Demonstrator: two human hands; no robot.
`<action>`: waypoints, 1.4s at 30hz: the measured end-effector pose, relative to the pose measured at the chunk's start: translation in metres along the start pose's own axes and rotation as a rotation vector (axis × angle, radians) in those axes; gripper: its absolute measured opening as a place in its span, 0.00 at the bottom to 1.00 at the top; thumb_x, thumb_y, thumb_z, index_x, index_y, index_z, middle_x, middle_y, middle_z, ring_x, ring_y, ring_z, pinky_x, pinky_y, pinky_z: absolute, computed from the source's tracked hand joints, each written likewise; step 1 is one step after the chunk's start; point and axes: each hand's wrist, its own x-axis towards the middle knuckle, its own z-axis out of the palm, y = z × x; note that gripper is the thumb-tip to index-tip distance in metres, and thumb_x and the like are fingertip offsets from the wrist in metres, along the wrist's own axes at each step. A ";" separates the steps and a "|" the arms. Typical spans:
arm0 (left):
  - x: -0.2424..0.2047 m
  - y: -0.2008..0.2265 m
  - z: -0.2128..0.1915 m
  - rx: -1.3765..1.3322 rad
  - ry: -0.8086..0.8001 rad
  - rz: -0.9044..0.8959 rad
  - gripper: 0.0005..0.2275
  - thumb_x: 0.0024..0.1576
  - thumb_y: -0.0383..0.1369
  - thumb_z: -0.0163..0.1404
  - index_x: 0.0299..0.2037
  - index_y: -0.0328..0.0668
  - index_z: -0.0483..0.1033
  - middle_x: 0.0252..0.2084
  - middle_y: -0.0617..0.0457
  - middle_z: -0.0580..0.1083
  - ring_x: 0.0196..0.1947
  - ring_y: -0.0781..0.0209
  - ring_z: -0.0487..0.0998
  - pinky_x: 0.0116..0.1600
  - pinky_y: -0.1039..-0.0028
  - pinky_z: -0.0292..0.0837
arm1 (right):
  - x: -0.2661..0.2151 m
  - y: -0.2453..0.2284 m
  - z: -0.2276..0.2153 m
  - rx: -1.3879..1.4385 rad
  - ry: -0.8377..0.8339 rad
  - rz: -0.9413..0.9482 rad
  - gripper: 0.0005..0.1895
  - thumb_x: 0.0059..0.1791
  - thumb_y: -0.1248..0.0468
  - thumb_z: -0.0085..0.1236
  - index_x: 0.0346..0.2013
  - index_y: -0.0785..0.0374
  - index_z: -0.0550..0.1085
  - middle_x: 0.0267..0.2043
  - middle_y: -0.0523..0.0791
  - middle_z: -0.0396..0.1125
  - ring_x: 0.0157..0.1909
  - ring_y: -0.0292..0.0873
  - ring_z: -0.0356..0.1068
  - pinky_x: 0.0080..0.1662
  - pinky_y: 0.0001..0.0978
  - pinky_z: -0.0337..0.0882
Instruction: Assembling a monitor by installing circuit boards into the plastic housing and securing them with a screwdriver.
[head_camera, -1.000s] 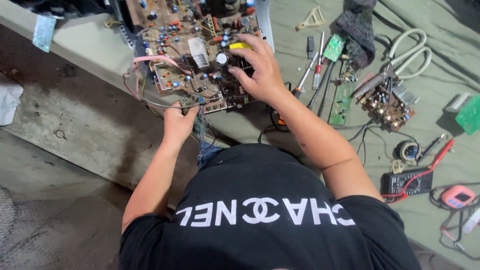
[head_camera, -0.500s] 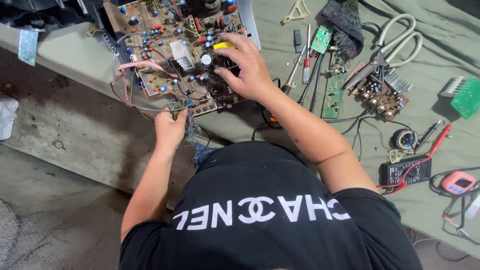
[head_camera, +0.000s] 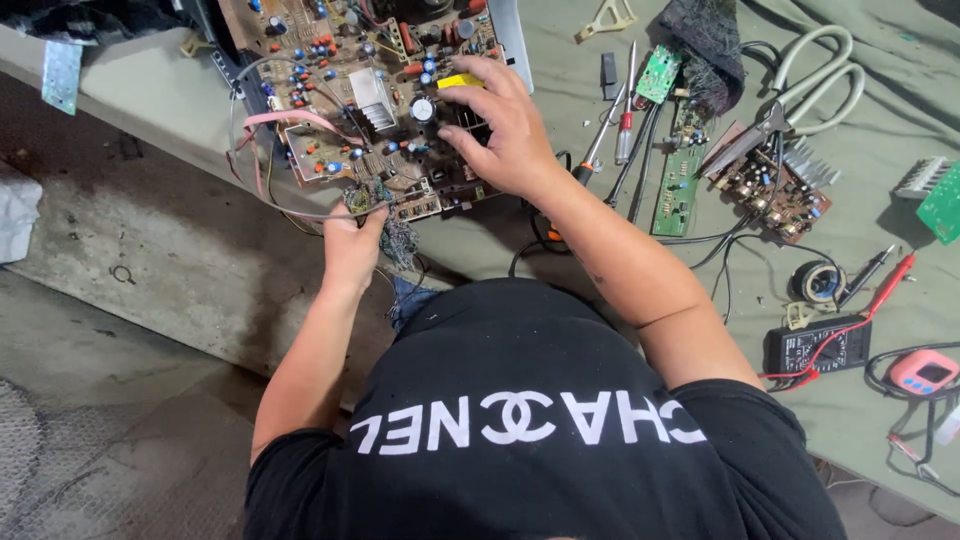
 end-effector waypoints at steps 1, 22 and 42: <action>0.001 -0.004 -0.001 0.002 0.000 -0.002 0.20 0.60 0.28 0.53 0.62 0.38 0.68 0.61 0.47 0.74 0.63 0.50 0.72 0.69 0.62 0.61 | 0.000 -0.001 0.000 0.002 0.000 0.002 0.17 0.56 0.57 0.63 0.57 0.59 0.75 0.66 0.50 0.62 0.69 0.56 0.62 0.67 0.60 0.64; 0.004 -0.058 -0.041 -0.013 -0.067 0.156 0.13 0.60 0.25 0.55 0.55 0.41 0.79 0.51 0.50 0.78 0.52 0.64 0.74 0.62 0.61 0.71 | 0.005 -0.192 -0.054 1.058 -0.802 -0.377 0.20 0.57 0.52 0.45 0.57 0.60 0.73 0.57 0.48 0.71 0.62 0.54 0.74 0.61 0.48 0.77; 0.023 -0.102 -0.049 -0.361 0.148 0.116 0.16 0.54 0.20 0.58 0.53 0.36 0.78 0.47 0.49 0.79 0.49 0.68 0.77 0.61 0.70 0.72 | -0.006 -0.264 0.007 0.763 -0.618 -0.878 0.15 0.46 0.60 0.51 0.36 0.69 0.78 0.49 0.57 0.70 0.64 0.58 0.60 0.73 0.66 0.44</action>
